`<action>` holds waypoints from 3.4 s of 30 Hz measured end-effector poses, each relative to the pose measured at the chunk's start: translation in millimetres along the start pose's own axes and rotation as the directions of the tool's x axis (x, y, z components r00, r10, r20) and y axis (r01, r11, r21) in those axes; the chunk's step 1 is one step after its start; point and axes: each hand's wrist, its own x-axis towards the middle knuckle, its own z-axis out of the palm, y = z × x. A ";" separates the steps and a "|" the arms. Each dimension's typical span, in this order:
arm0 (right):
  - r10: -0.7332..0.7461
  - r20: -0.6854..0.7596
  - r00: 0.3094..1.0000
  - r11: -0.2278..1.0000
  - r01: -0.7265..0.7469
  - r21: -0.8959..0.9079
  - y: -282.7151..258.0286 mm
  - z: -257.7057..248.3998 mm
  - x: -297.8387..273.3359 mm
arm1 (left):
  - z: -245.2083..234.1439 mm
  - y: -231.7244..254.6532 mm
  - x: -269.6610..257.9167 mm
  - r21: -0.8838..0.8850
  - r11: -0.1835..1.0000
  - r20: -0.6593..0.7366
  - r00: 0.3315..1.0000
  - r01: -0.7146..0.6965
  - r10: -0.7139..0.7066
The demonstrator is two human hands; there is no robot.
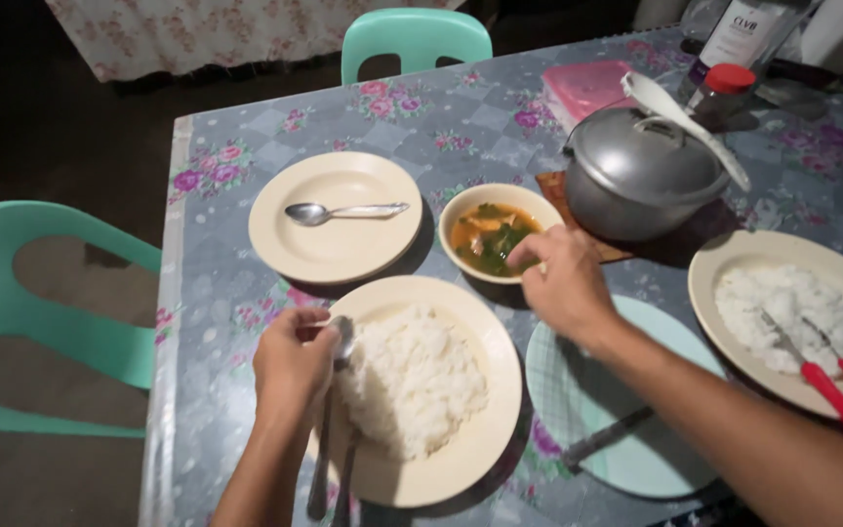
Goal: The person scoops cooked white rice from a metal pot using a white serving spoon and places it onto two plates. They then add a small amount of soup from a bowl onto one of the plates.
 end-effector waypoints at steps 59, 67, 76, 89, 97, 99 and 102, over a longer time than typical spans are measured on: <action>0.608 0.675 0.418 0.224 -0.906 0.359 -139.7 -39.6 -16.4 | -15.2 99.5 -80.3 -0.161 0.925 0.632 0.756 0.344 -0.171; 0.682 0.509 0.525 0.716 -0.623 -0.315 -91.0 -72.8 29.1 | -47.5 71.7 -37.4 -0.080 0.996 0.342 0.940 0.029 0.000; 0.578 0.524 0.626 0.773 -0.215 -0.596 -122.8 -102.6 67.1 | -72.5 76.5 -24.5 0.392 0.897 0.036 0.971 0.205 -0.237; 0.561 0.360 0.745 0.824 -0.541 -0.166 -54.0 -88.4 54.0 | -58.0 41.6 1.4 -0.059 0.934 0.094 0.934 0.351 -0.345; 0.623 0.361 0.694 0.782 -0.537 -0.316 -37.6 -83.8 68.5 | -42.7 51.4 -5.6 -0.137 0.931 0.069 0.941 0.339 -0.332; 0.637 0.391 0.665 0.770 -0.530 -0.355 -29.0 -75.9 73.1 | -43.4 55.8 -6.1 -0.145 0.925 0.068 0.936 0.351 -0.345; 0.516 0.437 0.737 0.857 -0.450 -0.252 -4.7 -59.5 75.2 | -43.1 61.2 -4.4 -0.116 0.922 0.061 0.929 0.370 -0.365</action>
